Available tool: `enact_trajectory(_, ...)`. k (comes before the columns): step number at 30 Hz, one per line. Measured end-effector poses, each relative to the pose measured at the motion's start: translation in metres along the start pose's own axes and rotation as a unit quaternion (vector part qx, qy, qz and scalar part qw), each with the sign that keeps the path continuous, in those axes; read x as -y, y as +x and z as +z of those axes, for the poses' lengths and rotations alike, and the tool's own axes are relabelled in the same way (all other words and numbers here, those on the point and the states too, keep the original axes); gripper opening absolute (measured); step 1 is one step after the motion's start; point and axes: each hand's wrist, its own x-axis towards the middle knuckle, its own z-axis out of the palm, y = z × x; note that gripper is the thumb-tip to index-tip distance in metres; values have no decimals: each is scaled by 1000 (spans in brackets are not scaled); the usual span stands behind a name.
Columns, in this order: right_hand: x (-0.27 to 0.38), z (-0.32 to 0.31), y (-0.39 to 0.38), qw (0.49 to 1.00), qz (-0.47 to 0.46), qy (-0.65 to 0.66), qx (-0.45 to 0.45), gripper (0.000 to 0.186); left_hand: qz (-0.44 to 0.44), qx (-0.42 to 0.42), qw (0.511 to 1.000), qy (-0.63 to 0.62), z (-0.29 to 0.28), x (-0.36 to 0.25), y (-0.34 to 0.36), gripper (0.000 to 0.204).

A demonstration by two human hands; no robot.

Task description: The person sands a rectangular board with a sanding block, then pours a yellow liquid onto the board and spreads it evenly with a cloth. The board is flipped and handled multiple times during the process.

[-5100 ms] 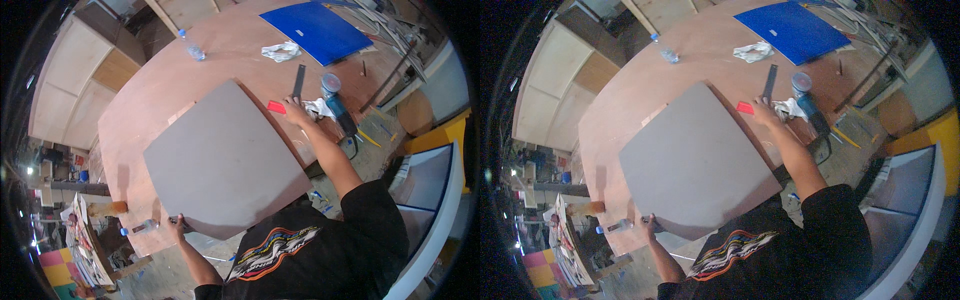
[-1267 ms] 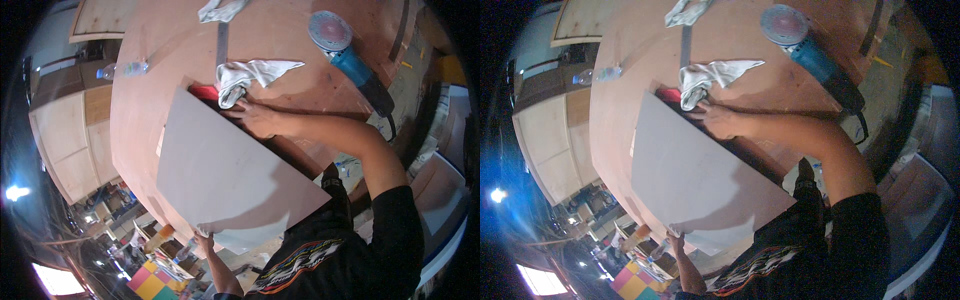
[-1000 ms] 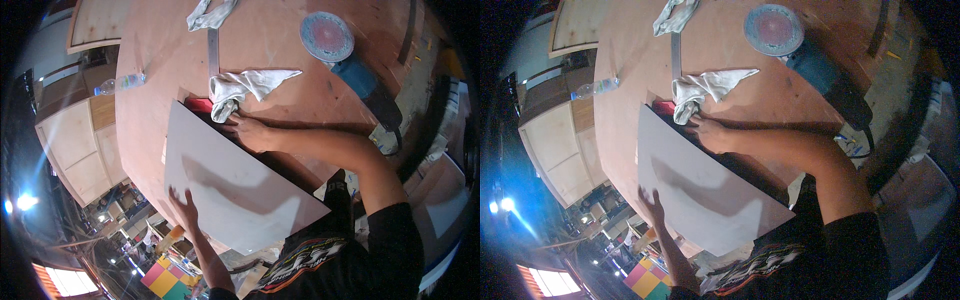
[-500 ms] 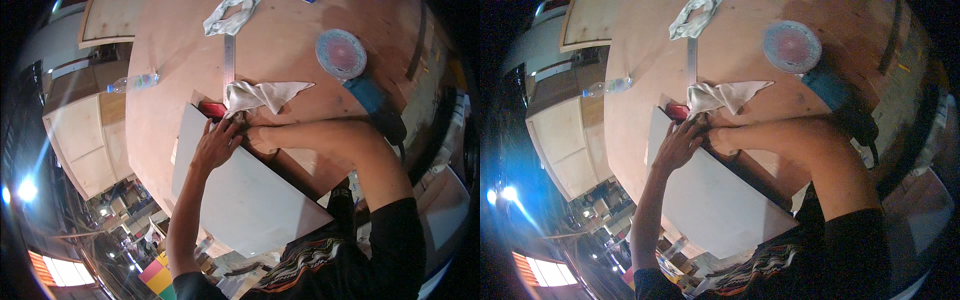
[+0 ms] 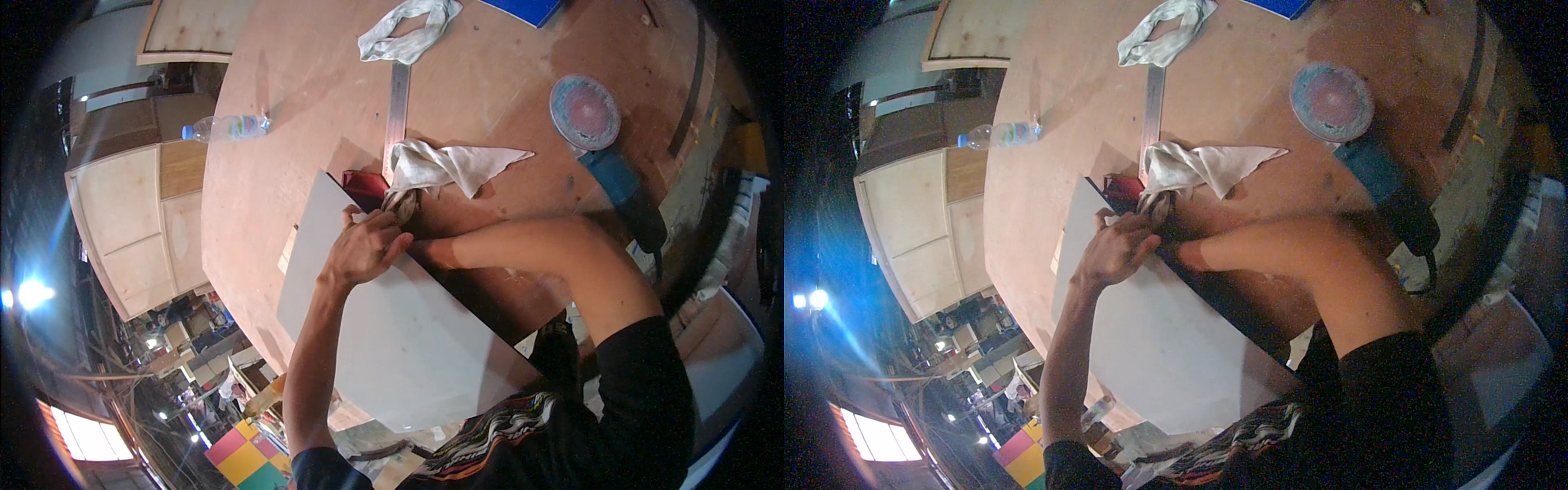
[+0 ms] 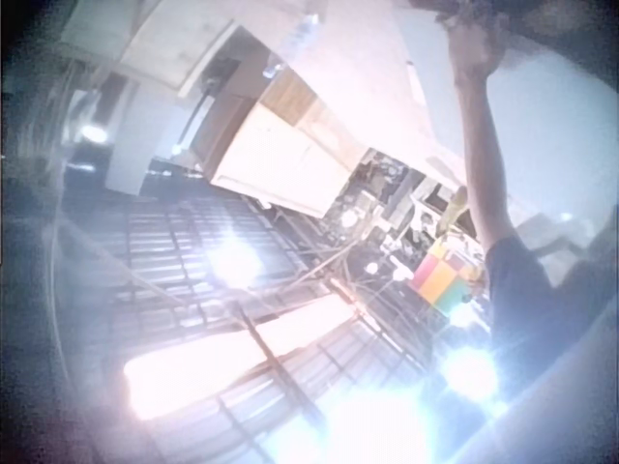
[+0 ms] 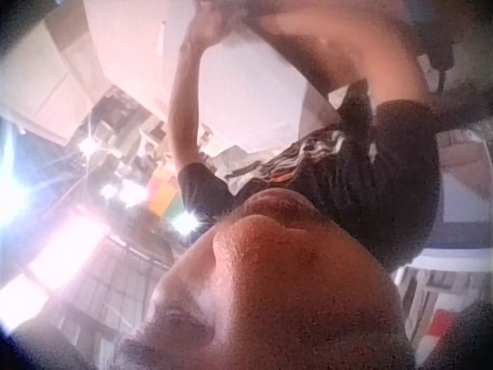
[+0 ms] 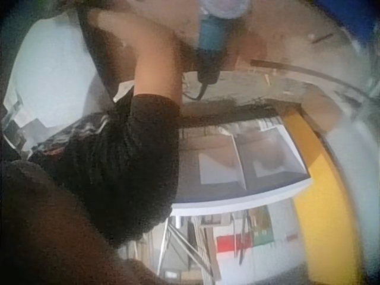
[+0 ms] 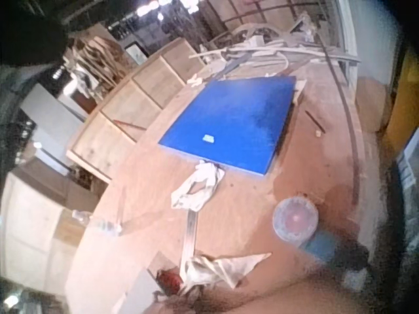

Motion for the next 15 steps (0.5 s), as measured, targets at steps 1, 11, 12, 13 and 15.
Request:
enact_trajectory(1, -5, -10, 1, 1000, -4, 3, -5, 24, 2, 2, 1000, 4, -3, 0, 2, 31)
enact_trajectory(11, -58, -21, 48, 987, 8, -14, -157, 21, 1, 51, 998, 38, -20, -3, -2, 28)
enact_trajectory(12, -54, -24, 48, 982, 41, -47, -181, 20, -1, 48, 998, 42, -19, -3, -3, 28)
enact_trajectory(13, -50, -26, 49, 972, 75, -81, -206, 20, -3, 45, 998, 45, -17, -3, -4, 28)
enact_trajectory(15, -50, -38, 48, 949, 175, -83, -250, 21, -6, 47, 998, 47, -15, -2, -4, 27)
